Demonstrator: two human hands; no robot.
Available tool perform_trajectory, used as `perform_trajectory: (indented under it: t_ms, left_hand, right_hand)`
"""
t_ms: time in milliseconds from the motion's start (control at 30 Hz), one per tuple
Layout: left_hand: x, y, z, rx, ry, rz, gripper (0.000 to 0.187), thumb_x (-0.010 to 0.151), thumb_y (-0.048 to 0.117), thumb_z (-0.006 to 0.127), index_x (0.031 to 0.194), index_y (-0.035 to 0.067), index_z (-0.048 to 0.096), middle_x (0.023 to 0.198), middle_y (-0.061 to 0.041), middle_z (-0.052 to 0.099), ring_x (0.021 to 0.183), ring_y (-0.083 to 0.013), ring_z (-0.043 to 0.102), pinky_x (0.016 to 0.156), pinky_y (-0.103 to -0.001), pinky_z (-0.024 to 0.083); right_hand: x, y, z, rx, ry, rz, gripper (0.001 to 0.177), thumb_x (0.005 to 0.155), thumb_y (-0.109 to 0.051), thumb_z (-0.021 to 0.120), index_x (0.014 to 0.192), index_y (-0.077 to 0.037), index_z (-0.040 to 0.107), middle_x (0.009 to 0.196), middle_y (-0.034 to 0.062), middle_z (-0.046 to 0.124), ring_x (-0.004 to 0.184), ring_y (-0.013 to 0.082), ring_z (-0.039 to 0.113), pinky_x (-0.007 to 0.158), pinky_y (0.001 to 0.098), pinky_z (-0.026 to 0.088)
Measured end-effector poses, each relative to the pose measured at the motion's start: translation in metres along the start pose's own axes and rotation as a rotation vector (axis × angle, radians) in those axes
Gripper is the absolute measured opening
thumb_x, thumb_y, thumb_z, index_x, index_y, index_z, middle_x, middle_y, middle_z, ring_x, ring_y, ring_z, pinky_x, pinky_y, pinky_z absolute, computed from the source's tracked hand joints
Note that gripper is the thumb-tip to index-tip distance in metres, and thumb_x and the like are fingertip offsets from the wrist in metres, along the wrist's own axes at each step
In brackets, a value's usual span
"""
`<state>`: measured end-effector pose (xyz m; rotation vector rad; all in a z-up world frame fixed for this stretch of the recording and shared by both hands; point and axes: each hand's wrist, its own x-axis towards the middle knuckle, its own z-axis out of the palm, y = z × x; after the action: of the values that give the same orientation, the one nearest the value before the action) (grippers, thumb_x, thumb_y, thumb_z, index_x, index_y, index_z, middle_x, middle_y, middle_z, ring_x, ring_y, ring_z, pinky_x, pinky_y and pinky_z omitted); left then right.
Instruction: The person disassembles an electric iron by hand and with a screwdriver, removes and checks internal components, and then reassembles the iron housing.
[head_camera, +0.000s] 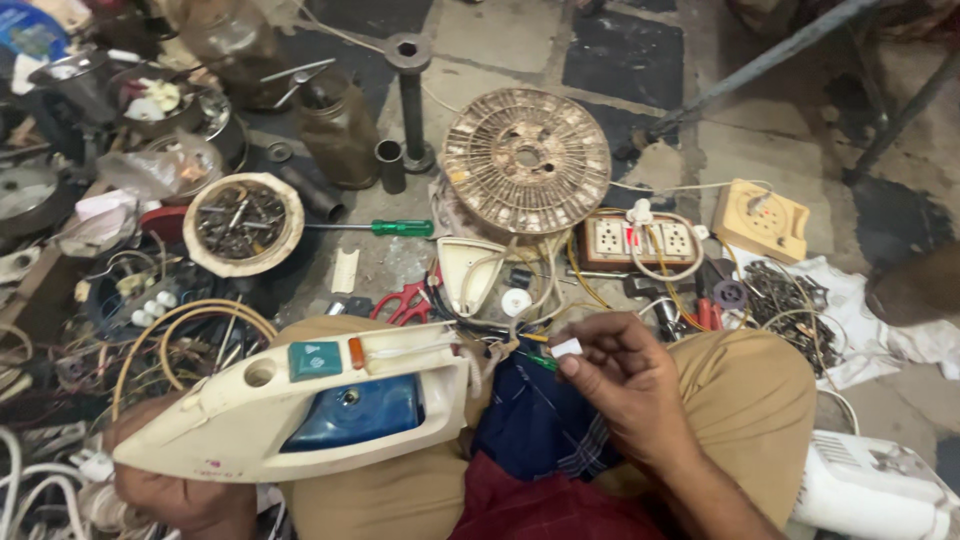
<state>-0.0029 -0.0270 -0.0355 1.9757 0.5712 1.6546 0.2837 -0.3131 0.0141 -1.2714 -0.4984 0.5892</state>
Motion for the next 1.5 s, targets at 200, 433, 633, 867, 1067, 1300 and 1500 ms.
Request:
perform_trajectory:
  t_ms: [200,433,633,867,1067,1300,1500]
  left_hand:
    - [0.004,0.014,-0.003,0.150,-0.003,-0.137,0.034,0.089,0.026,0.072,0.110,0.000,0.067,0.112,-0.012,0.066,0.106,-0.0255,0.062,0.099,-0.038,0.049]
    - [0.011,0.021,-0.001,0.159,0.000,-0.184,0.032,0.086,0.025,0.072,0.106,0.001,0.067,0.108,-0.011,0.066,0.106,-0.0266,0.062,0.100,-0.039,0.049]
    - [0.011,0.025,0.000,0.154,0.023,-0.165,0.029,0.089,0.025,0.069,0.107,0.002,0.065,0.109,-0.010,0.068,0.107,-0.0263,0.063,0.101,-0.039,0.050]
    - [0.012,0.043,0.004,0.284,0.045,-0.141,0.024,0.089,0.022,0.069,0.103,0.002,0.066,0.104,-0.009,0.068,0.105,-0.0286,0.061,0.099,-0.041,0.050]
    - [0.016,0.050,0.003,0.283,0.034,-0.140,0.019,0.088,0.017,0.070,0.100,0.003,0.066,0.103,-0.008,0.068,0.105,-0.0282,0.059,0.099,-0.040,0.048]
    - [0.018,0.053,0.000,0.287,0.037,-0.122,0.020,0.086,0.020,0.069,0.099,0.005,0.066,0.102,-0.007,0.069,0.102,-0.0271,0.058,0.097,-0.041,0.045]
    - [0.021,0.053,0.001,0.287,0.055,-0.132,0.026,0.089,0.030,0.069,0.099,0.006,0.067,0.099,-0.007,0.068,0.100,-0.0276,0.058,0.094,-0.040,0.046]
  right_hand:
    - [-0.007,0.005,0.006,-0.067,-0.022,0.069,0.030,0.087,0.006,0.075,0.116,0.004,0.069,0.105,0.0133,0.073,0.094,0.0186,0.069,0.083,0.0327,0.057]
    - [-0.011,-0.030,0.073,-0.160,-0.269,-0.066,0.027,0.086,0.006,0.074,0.112,0.002,0.072,0.114,0.0106,0.072,0.106,0.0193,0.070,0.095,0.0316,0.056]
    - [-0.007,-0.046,0.138,-0.612,-0.470,-0.513,0.028,0.088,-0.003,0.078,0.114,-0.007,0.072,0.105,0.0074,0.075,0.093,0.0184,0.077,0.079,0.0274,0.063]
    - [0.003,-0.033,0.163,-0.954,-0.447,-0.568,0.026,0.085,-0.008,0.075,0.110,-0.005,0.072,0.095,0.0117,0.073,0.081,0.0307,0.071,0.067,0.0390,0.058]
    - [0.002,-0.026,0.166,-0.953,-0.406,-0.490,0.019,0.084,-0.011,0.078,0.102,-0.007,0.074,0.088,0.0115,0.073,0.078,0.0319,0.071,0.066,0.0402,0.058]
    - [-0.001,-0.027,0.169,-0.951,-0.383,-0.538,0.022,0.082,-0.010,0.075,0.104,-0.007,0.074,0.090,0.0133,0.073,0.079,0.0335,0.071,0.067,0.0405,0.058]
    - [0.001,-0.026,0.169,-1.057,-0.386,-0.468,0.020,0.082,-0.011,0.075,0.102,-0.007,0.075,0.080,0.0140,0.070,0.073,0.0343,0.069,0.065,0.0431,0.056]
